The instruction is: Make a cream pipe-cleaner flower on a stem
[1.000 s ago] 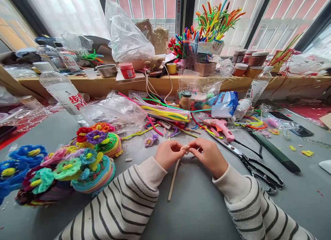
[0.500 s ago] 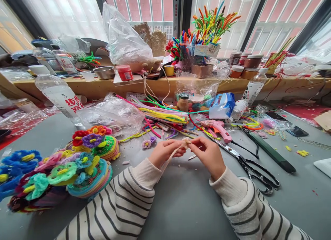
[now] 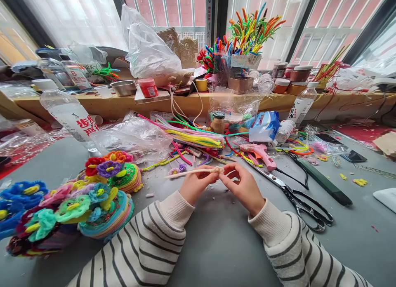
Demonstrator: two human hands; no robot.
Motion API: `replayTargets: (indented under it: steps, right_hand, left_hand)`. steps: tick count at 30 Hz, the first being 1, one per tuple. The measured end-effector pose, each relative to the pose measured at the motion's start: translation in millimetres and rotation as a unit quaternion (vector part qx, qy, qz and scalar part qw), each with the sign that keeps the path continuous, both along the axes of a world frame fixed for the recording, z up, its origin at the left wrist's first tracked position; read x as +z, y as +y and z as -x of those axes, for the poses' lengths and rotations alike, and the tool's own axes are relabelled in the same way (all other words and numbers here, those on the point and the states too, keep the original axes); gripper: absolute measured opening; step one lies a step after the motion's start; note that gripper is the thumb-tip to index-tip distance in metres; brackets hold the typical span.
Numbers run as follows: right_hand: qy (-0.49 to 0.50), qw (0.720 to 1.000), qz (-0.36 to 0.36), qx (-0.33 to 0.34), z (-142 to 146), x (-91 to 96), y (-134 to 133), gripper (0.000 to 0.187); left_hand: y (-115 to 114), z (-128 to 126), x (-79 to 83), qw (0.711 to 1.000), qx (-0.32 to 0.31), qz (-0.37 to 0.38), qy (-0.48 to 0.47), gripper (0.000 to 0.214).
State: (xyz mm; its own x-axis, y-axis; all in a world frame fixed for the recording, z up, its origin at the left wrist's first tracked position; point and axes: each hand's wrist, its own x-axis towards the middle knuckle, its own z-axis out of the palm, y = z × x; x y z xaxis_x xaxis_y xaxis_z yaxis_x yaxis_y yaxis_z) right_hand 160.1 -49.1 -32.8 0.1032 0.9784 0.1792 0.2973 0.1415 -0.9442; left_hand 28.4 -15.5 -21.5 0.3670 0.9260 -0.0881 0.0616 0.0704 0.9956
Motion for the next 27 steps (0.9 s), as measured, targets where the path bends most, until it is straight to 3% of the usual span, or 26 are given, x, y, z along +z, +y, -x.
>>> replayTargets:
  steps: [9,14,17,20,24,27]
  right_hand:
    - [-0.201,0.971,-0.129,-0.005,-2.2,0.1,-1.9,0.012]
    - [-0.353,0.911,-0.213,-0.03,2.2,-0.1,-3.8,0.018]
    - [-0.391,0.884,-0.253,-0.042,1.8,0.5,-3.6,0.019]
    - [-0.373,0.894,-0.245,-0.045,-1.1,0.0,-1.6,0.018]
    - [-0.361,0.907,-0.219,-0.002,-2.7,-0.5,0.5,0.022]
    - [-0.327,0.923,-0.204,0.001,-2.4,0.3,-0.1,0.016]
  left_hand:
    - [-1.1,0.5,-6.6,1.0,-0.013,-0.006,0.027,0.021]
    - [-1.0,-0.7,-4.9,1.0,-0.004,0.025,0.008,0.02]
    - [-0.8,-1.0,-1.8,1.0,0.011,0.023,0.017,0.019]
    - [-0.5,-1.6,-2.8,0.999,0.003,-0.02,0.046,0.016]
    - [-1.0,-3.4,-7.2,0.995,0.011,-0.085,0.053,0.013]
    - [-2.2,-4.0,-7.2,0.996,0.008,-0.08,0.027,0.016]
